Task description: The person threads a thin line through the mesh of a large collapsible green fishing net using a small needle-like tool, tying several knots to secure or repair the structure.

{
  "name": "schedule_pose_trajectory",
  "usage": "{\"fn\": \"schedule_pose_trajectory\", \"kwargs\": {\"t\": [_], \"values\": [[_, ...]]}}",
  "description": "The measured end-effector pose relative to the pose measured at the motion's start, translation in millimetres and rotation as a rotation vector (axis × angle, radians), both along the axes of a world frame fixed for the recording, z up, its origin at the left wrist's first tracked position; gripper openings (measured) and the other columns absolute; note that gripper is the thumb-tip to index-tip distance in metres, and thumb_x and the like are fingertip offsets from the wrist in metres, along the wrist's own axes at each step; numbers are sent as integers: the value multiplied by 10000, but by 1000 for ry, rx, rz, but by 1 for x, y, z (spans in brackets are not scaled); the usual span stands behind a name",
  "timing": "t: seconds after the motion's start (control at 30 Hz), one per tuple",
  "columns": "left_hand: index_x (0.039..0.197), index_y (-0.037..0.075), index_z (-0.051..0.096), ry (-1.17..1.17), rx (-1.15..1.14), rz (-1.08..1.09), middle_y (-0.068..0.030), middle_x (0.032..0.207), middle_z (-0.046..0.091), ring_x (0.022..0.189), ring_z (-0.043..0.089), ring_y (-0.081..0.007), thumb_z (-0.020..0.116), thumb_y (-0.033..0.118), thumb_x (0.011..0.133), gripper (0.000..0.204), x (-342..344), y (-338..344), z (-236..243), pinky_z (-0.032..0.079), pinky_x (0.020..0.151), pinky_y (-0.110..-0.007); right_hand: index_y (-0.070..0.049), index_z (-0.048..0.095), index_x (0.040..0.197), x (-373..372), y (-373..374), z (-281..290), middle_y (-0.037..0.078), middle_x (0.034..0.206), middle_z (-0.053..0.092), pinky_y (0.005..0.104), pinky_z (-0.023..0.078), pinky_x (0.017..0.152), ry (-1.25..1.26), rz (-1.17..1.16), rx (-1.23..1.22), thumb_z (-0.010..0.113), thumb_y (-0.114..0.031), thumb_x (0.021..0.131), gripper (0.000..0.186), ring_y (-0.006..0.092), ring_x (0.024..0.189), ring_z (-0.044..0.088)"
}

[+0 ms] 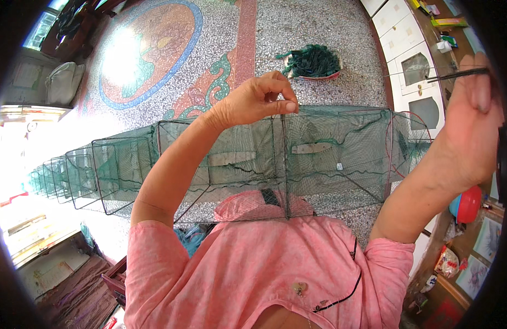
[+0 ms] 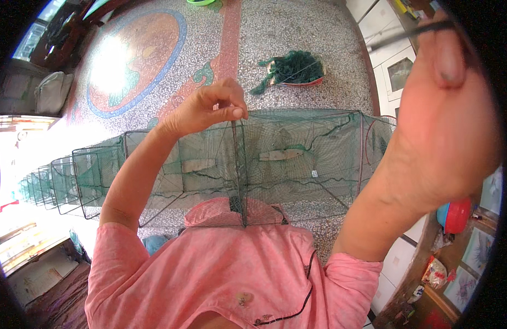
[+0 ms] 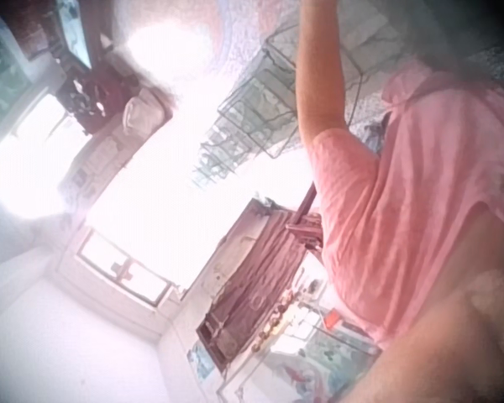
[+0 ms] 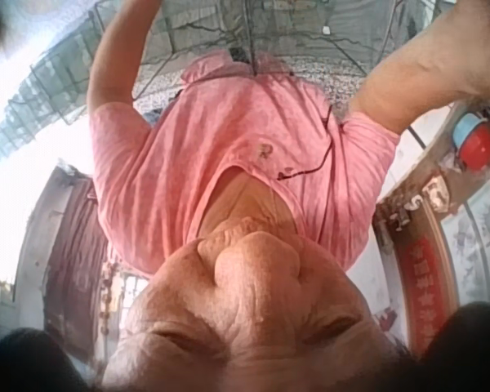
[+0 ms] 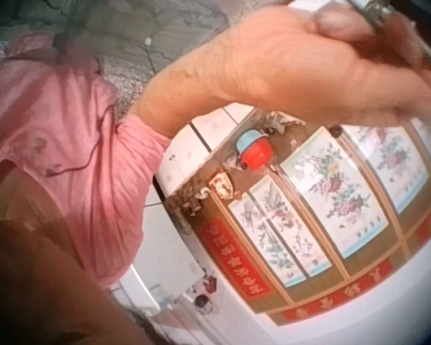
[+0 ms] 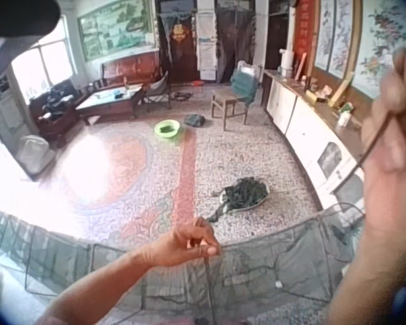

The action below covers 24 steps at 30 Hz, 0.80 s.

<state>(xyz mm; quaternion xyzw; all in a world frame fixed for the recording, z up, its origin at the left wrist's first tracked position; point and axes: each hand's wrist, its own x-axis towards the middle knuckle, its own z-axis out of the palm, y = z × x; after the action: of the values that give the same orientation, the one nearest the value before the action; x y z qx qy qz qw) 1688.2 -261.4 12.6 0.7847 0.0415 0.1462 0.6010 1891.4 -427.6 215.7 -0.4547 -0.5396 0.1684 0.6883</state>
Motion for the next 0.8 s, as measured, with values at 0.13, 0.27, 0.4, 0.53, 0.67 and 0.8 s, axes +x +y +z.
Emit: {"fn": "schedule_pose_trajectory", "kwargs": {"t": [0.13,0.27,0.4,0.53,0.67,0.8], "values": [[933,64,641,107,-256,127,5,876,607,800,535,-80,606,250,886,195,6,0,5,437,747,-252,5,585,1005,-24,-15,-42,69,833,576,195,349,513,-162,-135,-132,500,-60,902,149,87,622,477],[917,50,576,155,-398,208,-35,957,611,895,571,-114,543,234,920,187,-2,6,3,455,827,-264,-66,654,872,-61,-16,-107,48,648,628,250,425,477,-284,-71,-674,621,-174,852,115,113,499,544],[924,56,551,150,-550,194,-58,992,604,901,592,-129,517,226,934,174,6,5,11,489,816,-259,-73,628,800,-72,-24,-155,129,613,587,361,435,492,-449,-167,-876,645,-195,807,123,297,556,582],[937,60,558,155,-588,188,-43,976,609,844,585,-91,533,234,928,176,6,9,5,496,764,-230,-77,618,776,-76,-17,-171,141,638,597,403,432,498,-511,-248,-939,641,-213,799,140,340,611,594],[955,61,588,219,-592,211,-19,926,614,783,561,-60,583,248,900,195,8,7,5,481,733,-209,-82,622,783,-78,-9,-185,136,632,602,408,435,500,-488,-304,-882,634,-229,812,150,344,604,593],[924,61,623,341,-514,207,4,839,612,718,535,-45,620,244,875,190,10,6,9,443,641,-183,-76,617,768,-82,-1,-188,134,618,602,414,434,493,-413,-354,-837,625,-245,828,179,344,586,593]]}}
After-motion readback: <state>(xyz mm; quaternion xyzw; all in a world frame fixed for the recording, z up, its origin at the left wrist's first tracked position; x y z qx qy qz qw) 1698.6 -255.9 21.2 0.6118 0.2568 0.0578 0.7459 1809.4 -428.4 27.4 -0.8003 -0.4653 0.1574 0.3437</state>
